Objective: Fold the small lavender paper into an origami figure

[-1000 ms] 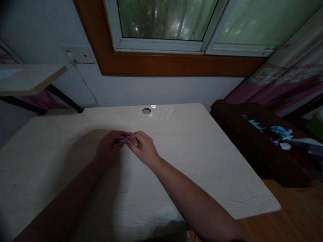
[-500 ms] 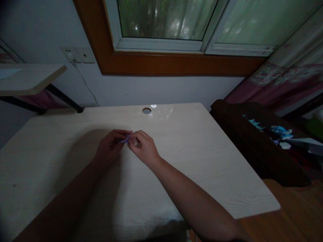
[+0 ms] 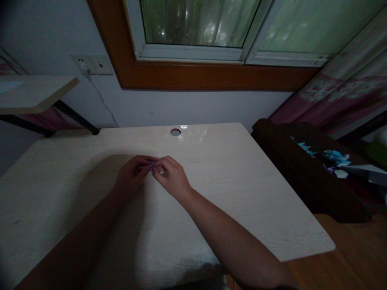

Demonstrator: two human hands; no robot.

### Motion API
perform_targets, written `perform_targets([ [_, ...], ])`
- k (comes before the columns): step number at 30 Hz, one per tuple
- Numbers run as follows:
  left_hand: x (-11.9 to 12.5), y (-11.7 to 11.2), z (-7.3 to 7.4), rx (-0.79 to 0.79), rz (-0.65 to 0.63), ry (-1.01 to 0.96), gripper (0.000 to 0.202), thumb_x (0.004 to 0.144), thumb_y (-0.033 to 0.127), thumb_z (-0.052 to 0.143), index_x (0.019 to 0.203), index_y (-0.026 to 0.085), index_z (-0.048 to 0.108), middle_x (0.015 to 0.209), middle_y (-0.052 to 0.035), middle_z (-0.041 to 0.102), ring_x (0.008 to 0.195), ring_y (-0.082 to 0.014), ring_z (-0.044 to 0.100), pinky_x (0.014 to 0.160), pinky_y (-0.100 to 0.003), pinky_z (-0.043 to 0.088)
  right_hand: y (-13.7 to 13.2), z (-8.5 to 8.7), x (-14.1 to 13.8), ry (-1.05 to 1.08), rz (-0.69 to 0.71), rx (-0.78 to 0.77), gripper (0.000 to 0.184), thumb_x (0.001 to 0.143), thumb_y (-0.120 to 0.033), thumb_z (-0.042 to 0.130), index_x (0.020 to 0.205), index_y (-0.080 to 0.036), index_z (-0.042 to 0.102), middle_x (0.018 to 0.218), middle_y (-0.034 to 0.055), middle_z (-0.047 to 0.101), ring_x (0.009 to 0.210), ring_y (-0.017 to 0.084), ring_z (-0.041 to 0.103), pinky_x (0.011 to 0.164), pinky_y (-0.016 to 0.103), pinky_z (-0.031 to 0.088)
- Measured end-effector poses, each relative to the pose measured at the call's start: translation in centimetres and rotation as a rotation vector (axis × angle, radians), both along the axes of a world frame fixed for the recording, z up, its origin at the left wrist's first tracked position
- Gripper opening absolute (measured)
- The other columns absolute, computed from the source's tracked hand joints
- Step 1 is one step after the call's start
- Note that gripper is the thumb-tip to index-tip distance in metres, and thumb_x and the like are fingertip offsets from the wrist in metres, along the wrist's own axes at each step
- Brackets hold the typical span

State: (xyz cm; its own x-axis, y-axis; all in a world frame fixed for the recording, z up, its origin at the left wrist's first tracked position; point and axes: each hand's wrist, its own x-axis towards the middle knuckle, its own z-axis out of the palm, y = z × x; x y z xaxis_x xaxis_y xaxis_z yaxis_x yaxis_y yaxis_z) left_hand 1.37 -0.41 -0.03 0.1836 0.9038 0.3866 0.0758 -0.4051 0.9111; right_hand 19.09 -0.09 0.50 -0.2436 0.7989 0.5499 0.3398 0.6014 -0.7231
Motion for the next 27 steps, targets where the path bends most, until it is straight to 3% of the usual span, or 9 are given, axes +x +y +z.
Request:
perform_targets([
  [6, -0.26, 0.18, 0.44, -0.092, 0.010, -0.066, 0.008, 0.089, 0.025, 0.066, 0.091, 0.019, 0.062, 0.111, -0.0093, 0.071, 0.101, -0.0209, 0.069, 0.087, -0.035, 0.055, 0.02, 0.07, -0.02, -0.013, 0.018, 0.007, 0.007, 0.088, -0.021, 0.064, 0.095, -0.023, 0.065, 0.087, 0.0038, 0.066, 0.080, 0.017, 0.063, 0.074, 0.030, 0.051],
  [13, -0.47, 0.27, 0.45, -0.196, -0.027, -0.262, 0.006, 0.089, 0.023, 0.063, 0.090, 0.018, 0.060, 0.114, -0.0104, 0.071, 0.109, -0.0247, 0.067, 0.097, -0.045, 0.051, -0.16, 0.15, -0.14, -0.031, 0.049, 0.016, 0.009, 0.088, -0.023, 0.064, 0.097, -0.023, 0.061, 0.088, 0.0034, 0.065, 0.081, 0.017, 0.062, 0.075, 0.031, 0.051],
  [18, -0.47, 0.25, 0.29, -0.235, -0.089, -0.341, 0.005, 0.088, 0.020, 0.063, 0.090, 0.018, 0.059, 0.115, -0.0099, 0.071, 0.109, -0.0242, 0.068, 0.096, -0.044, 0.053, -0.25, 0.09, -0.20, -0.055, 0.033, 0.029, 0.012, 0.087, -0.022, 0.065, 0.098, -0.022, 0.060, 0.087, 0.0029, 0.064, 0.081, 0.017, 0.062, 0.074, 0.030, 0.051],
  [27, -0.18, 0.29, 0.57, -0.211, -0.014, -0.213, 0.016, 0.085, 0.029, 0.071, 0.089, 0.018, 0.059, 0.109, -0.0095, 0.073, 0.101, -0.0221, 0.070, 0.094, -0.043, 0.056, -0.32, 0.19, -0.06, -0.071, 0.011, 0.042, 0.013, 0.087, -0.014, 0.060, 0.098, -0.023, 0.062, 0.091, 0.0045, 0.066, 0.083, 0.018, 0.062, 0.076, 0.031, 0.052],
])
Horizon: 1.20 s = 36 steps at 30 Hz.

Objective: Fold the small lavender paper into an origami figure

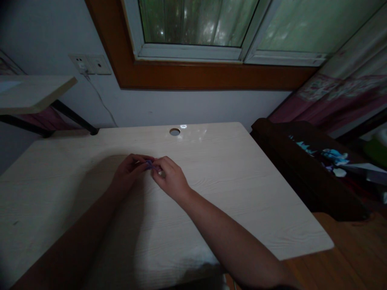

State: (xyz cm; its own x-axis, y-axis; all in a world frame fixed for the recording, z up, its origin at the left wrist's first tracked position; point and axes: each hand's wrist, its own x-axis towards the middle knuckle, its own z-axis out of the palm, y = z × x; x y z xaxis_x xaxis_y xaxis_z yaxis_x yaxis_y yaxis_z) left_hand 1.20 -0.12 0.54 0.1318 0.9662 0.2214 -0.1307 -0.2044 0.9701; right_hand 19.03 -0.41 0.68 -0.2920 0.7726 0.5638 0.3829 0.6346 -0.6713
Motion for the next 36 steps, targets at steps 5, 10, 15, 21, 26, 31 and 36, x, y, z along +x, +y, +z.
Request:
perform_targets([
  [5, 0.13, -0.07, 0.03, 0.050, 0.021, 0.086, 0.020, 0.083, 0.032, 0.073, 0.087, 0.018, 0.060, 0.108, -0.0101, 0.073, 0.099, -0.0215, 0.071, 0.090, -0.041, 0.057, 0.07, -0.07, 0.08, -0.004, -0.011, -0.015, 0.009, 0.091, -0.021, 0.061, 0.099, -0.023, 0.064, 0.091, 0.0053, 0.066, 0.085, 0.019, 0.063, 0.076, 0.032, 0.052],
  [10, 0.07, -0.08, -0.30, 0.091, 0.021, 0.131, 0.016, 0.083, 0.030, 0.072, 0.086, 0.018, 0.062, 0.108, -0.0096, 0.072, 0.100, -0.0207, 0.070, 0.091, -0.038, 0.056, 0.15, -0.29, 0.11, 0.006, 0.008, 0.002, 0.009, 0.093, -0.022, 0.061, 0.100, -0.023, 0.066, 0.096, 0.0062, 0.067, 0.092, 0.019, 0.063, 0.081, 0.033, 0.053],
  [15, 0.03, -0.01, -0.56, 0.112, 0.024, 0.180, 0.014, 0.084, 0.029, 0.071, 0.086, 0.019, 0.062, 0.106, -0.0088, 0.072, 0.098, -0.0196, 0.070, 0.089, -0.036, 0.055, 0.08, -0.30, 0.04, -0.016, -0.012, 0.038, 0.009, 0.094, -0.022, 0.059, 0.099, -0.023, 0.066, 0.099, 0.0069, 0.066, 0.095, 0.019, 0.063, 0.084, 0.034, 0.054],
  [21, 0.15, -0.06, -0.69, 0.112, 0.057, 0.228, 0.013, 0.083, 0.029, 0.071, 0.083, 0.019, 0.062, 0.102, -0.0077, 0.073, 0.094, -0.0194, 0.070, 0.085, -0.034, 0.056, 0.01, -0.15, -0.01, -0.053, -0.033, 0.039, 0.007, 0.093, -0.021, 0.059, 0.096, -0.023, 0.065, 0.096, 0.0065, 0.066, 0.091, 0.019, 0.063, 0.080, 0.033, 0.053],
  [26, 0.23, -0.02, -0.71, 0.131, 0.071, 0.285, 0.011, 0.083, 0.029, 0.069, 0.083, 0.020, 0.062, 0.101, -0.0072, 0.073, 0.091, -0.0188, 0.070, 0.082, -0.033, 0.056, 0.00, -0.14, -0.13, -0.062, -0.059, 0.017, 0.004, 0.091, -0.021, 0.060, 0.092, -0.023, 0.064, 0.090, 0.0055, 0.064, 0.085, 0.019, 0.062, 0.076, 0.032, 0.052],
  [31, 0.29, 0.00, -0.68, 0.138, 0.104, 0.295, 0.012, 0.083, 0.029, 0.069, 0.082, 0.020, 0.061, 0.098, -0.0069, 0.074, 0.088, -0.0183, 0.070, 0.080, -0.032, 0.057, 0.03, -0.14, -0.19, -0.055, -0.076, -0.004, 0.003, 0.090, -0.020, 0.060, 0.090, -0.022, 0.063, 0.087, 0.0047, 0.062, 0.083, 0.018, 0.061, 0.074, 0.031, 0.051],
  [36, 0.27, 0.07, -0.78, 0.140, 0.094, 0.301, 0.010, 0.084, 0.027, 0.068, 0.084, 0.020, 0.061, 0.100, -0.0066, 0.073, 0.091, -0.0185, 0.070, 0.081, -0.033, 0.057, 0.09, -0.09, -0.14, -0.046, -0.066, -0.028, 0.004, 0.090, -0.019, 0.061, 0.092, -0.021, 0.064, 0.088, 0.0048, 0.062, 0.081, 0.018, 0.060, 0.073, 0.030, 0.050],
])
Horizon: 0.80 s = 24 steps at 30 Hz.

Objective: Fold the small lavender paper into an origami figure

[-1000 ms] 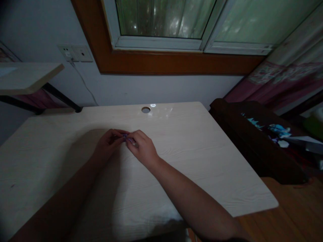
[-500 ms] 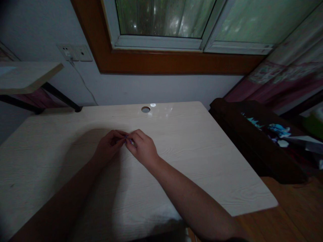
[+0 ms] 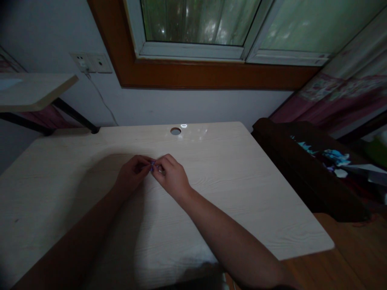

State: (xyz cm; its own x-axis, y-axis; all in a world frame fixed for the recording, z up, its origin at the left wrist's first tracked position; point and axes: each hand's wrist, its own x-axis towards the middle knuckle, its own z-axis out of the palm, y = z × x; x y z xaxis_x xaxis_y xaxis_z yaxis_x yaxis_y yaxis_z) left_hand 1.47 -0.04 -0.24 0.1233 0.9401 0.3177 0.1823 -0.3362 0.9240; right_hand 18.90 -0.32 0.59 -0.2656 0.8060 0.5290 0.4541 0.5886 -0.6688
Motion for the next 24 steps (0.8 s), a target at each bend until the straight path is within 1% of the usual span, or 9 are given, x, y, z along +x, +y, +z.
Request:
perform_targets([
  [5, 0.00, 0.14, -0.05, -0.008, 0.007, -0.027, 0.013, 0.084, 0.030, 0.069, 0.088, 0.020, 0.063, 0.100, -0.0069, 0.074, 0.092, -0.0190, 0.070, 0.084, -0.034, 0.056, 0.02, 0.13, 0.09, -0.003, 0.004, 0.004, 0.005, 0.090, -0.018, 0.060, 0.090, -0.022, 0.064, 0.087, 0.0047, 0.062, 0.081, 0.018, 0.060, 0.073, 0.030, 0.050],
  [11, -0.09, 0.13, 0.50, -0.061, 0.008, -0.100, 0.016, 0.086, 0.033, 0.070, 0.093, 0.019, 0.067, 0.101, -0.0068, 0.075, 0.093, -0.0186, 0.071, 0.088, -0.034, 0.057, -0.02, 0.16, 0.06, 0.019, -0.017, -0.001, 0.003, 0.091, -0.021, 0.061, 0.091, -0.022, 0.064, 0.086, 0.0041, 0.062, 0.079, 0.017, 0.060, 0.072, 0.030, 0.050],
  [15, -0.20, 0.20, 0.70, -0.115, 0.015, -0.127, 0.018, 0.085, 0.035, 0.071, 0.095, 0.020, 0.070, 0.100, -0.0065, 0.076, 0.094, -0.0199, 0.072, 0.089, -0.036, 0.057, 0.10, -0.08, 0.00, 0.077, -0.033, -0.048, 0.002, 0.089, -0.021, 0.063, 0.088, -0.022, 0.064, 0.083, 0.0031, 0.061, 0.075, 0.016, 0.060, 0.068, 0.028, 0.050],
  [18, -0.34, 0.34, 0.48, -0.143, 0.009, -0.130, 0.020, 0.084, 0.037, 0.072, 0.097, 0.021, 0.072, 0.101, -0.0059, 0.076, 0.093, -0.0199, 0.072, 0.088, -0.035, 0.058, 0.24, -0.26, 0.03, 0.121, -0.027, -0.090, 0.003, 0.089, -0.021, 0.063, 0.086, -0.021, 0.064, 0.082, 0.0025, 0.060, 0.072, 0.014, 0.060, 0.064, 0.026, 0.050],
  [21, -0.51, 0.47, 0.17, -0.109, -0.003, -0.101, 0.021, 0.083, 0.038, 0.073, 0.097, 0.022, 0.073, 0.103, -0.0054, 0.075, 0.095, -0.0201, 0.070, 0.088, -0.034, 0.057, 0.31, -0.33, 0.08, 0.133, -0.015, -0.099, 0.003, 0.088, -0.022, 0.063, 0.086, -0.021, 0.065, 0.082, 0.0021, 0.060, 0.071, 0.014, 0.060, 0.063, 0.026, 0.051],
  [24, -0.60, 0.51, 0.16, -0.051, -0.007, -0.067, 0.020, 0.083, 0.037, 0.072, 0.096, 0.023, 0.073, 0.103, -0.0050, 0.073, 0.096, -0.0199, 0.069, 0.087, -0.033, 0.056, 0.30, -0.28, 0.10, 0.122, -0.018, -0.086, 0.003, 0.087, -0.020, 0.064, 0.085, -0.021, 0.064, 0.080, 0.0018, 0.059, 0.071, 0.014, 0.059, 0.064, 0.026, 0.050],
])
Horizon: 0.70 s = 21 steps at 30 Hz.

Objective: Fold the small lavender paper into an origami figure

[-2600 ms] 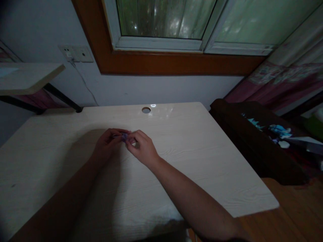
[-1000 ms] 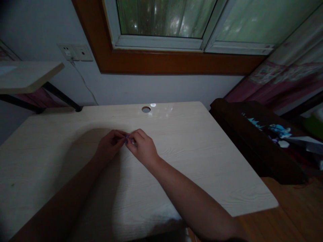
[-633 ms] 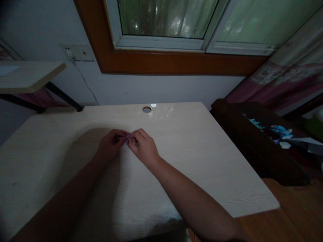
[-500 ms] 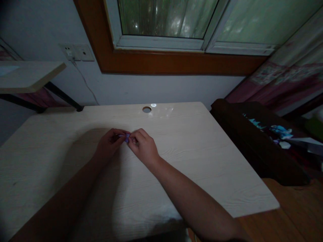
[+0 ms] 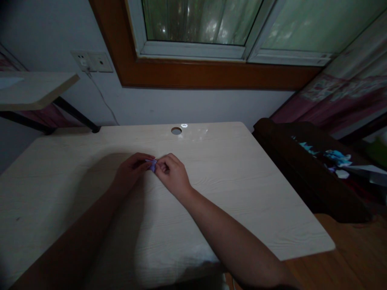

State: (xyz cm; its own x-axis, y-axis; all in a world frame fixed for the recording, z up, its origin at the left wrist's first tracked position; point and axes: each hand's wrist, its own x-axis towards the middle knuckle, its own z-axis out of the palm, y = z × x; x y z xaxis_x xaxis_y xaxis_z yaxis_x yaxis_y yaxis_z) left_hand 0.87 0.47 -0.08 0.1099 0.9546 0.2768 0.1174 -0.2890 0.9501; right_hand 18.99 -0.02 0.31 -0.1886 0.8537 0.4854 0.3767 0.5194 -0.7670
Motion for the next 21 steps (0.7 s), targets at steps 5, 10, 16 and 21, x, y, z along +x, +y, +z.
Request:
perform_targets([
  [5, 0.03, -0.07, 0.47, 0.054, 0.039, 0.045, 0.011, 0.084, 0.032, 0.071, 0.090, 0.023, 0.074, 0.097, -0.0039, 0.073, 0.093, -0.0188, 0.067, 0.087, -0.032, 0.054, -0.10, 0.11, -0.03, -0.014, -0.001, 0.004, 0.006, 0.087, -0.018, 0.063, 0.081, -0.021, 0.062, 0.079, 0.0013, 0.058, 0.071, 0.014, 0.058, 0.064, 0.026, 0.048],
  [10, -0.09, -0.05, 0.50, 0.079, 0.055, 0.091, 0.010, 0.085, 0.030, 0.069, 0.089, 0.022, 0.075, 0.094, -0.0036, 0.072, 0.090, -0.0175, 0.067, 0.083, -0.030, 0.054, -0.20, 0.19, -0.09, -0.033, -0.005, -0.015, 0.006, 0.086, -0.017, 0.062, 0.081, -0.020, 0.062, 0.078, 0.0008, 0.057, 0.072, 0.014, 0.058, 0.065, 0.026, 0.047],
  [16, 0.01, -0.17, 0.60, 0.053, 0.077, 0.078, 0.011, 0.084, 0.032, 0.071, 0.088, 0.022, 0.075, 0.091, -0.0032, 0.072, 0.088, -0.0172, 0.067, 0.080, -0.029, 0.055, -0.22, 0.22, -0.06, -0.022, -0.012, -0.024, 0.006, 0.086, -0.018, 0.062, 0.081, -0.021, 0.062, 0.079, 0.0011, 0.058, 0.071, 0.014, 0.058, 0.065, 0.026, 0.048],
  [21, 0.00, -0.14, 0.46, 0.065, 0.111, 0.080, 0.011, 0.084, 0.032, 0.071, 0.087, 0.021, 0.074, 0.089, -0.0029, 0.072, 0.086, -0.0159, 0.067, 0.078, -0.027, 0.055, -0.21, 0.30, -0.02, -0.037, -0.017, -0.028, 0.006, 0.086, -0.019, 0.062, 0.081, -0.021, 0.062, 0.079, 0.0017, 0.059, 0.072, 0.015, 0.058, 0.066, 0.027, 0.048],
])
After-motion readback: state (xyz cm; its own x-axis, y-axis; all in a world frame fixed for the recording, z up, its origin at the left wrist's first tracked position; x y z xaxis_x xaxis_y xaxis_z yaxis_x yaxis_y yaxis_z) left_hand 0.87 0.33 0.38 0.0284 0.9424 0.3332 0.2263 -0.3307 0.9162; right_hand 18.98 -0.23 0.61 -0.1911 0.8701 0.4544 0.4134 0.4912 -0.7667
